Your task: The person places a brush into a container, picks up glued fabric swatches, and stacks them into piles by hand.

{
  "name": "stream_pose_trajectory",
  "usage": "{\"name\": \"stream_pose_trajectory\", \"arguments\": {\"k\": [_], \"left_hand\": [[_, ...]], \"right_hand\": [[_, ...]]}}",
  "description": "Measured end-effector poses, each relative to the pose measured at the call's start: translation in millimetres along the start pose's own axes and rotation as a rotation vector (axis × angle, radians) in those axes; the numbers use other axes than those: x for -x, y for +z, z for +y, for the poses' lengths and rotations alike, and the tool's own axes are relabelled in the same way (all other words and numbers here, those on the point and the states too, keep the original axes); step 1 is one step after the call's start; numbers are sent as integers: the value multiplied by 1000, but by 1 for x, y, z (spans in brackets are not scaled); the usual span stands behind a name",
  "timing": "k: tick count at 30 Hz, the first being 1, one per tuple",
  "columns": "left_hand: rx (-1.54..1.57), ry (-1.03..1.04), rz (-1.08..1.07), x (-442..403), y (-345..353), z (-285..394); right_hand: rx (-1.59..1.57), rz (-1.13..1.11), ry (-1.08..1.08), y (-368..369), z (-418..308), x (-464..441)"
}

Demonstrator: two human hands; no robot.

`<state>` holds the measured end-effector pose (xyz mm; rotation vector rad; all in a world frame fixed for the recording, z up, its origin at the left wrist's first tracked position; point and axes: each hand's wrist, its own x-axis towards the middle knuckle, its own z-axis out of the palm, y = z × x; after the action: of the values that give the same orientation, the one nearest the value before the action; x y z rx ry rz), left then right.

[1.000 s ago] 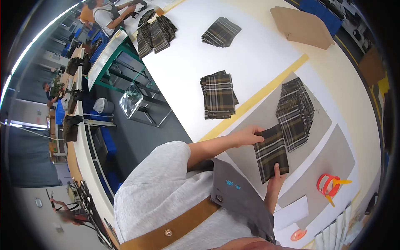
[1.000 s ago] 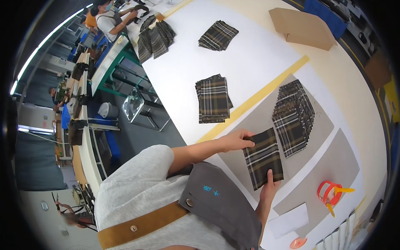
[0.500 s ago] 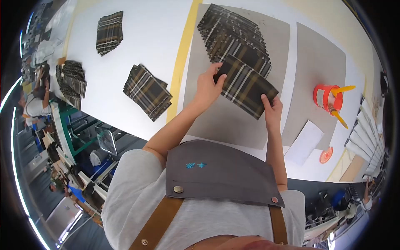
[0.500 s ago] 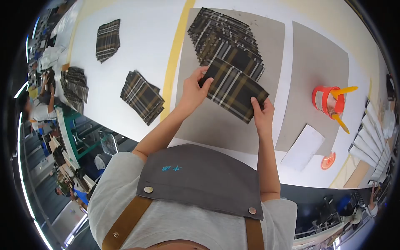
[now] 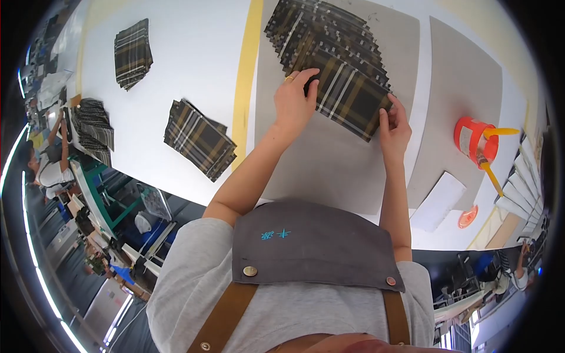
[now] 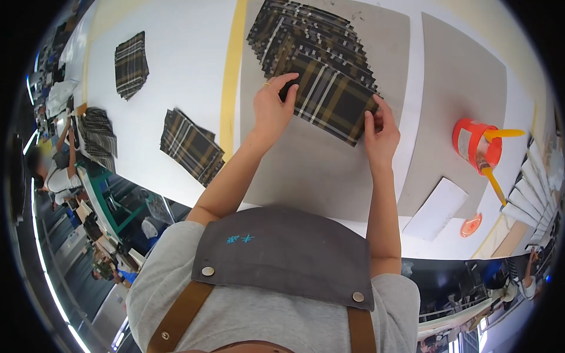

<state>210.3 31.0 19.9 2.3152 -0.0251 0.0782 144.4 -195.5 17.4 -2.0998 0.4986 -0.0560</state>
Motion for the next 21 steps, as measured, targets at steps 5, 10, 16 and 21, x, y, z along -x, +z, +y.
{"name": "stream_pose_trajectory", "arguments": {"k": [5,10,16,21], "left_hand": [[-27,-37,-11,1,4,2],[-43,-51,-19,3,4,2],[-42,-37,-11,1,5,0],[2,-104,-56,2,4,4]], "right_hand": [[0,-3,-49,0,2,-2],[14,3,-107,0,6,-2],[36,13,-106,2,7,-2],[30,15,-91,1,7,-2]]}}
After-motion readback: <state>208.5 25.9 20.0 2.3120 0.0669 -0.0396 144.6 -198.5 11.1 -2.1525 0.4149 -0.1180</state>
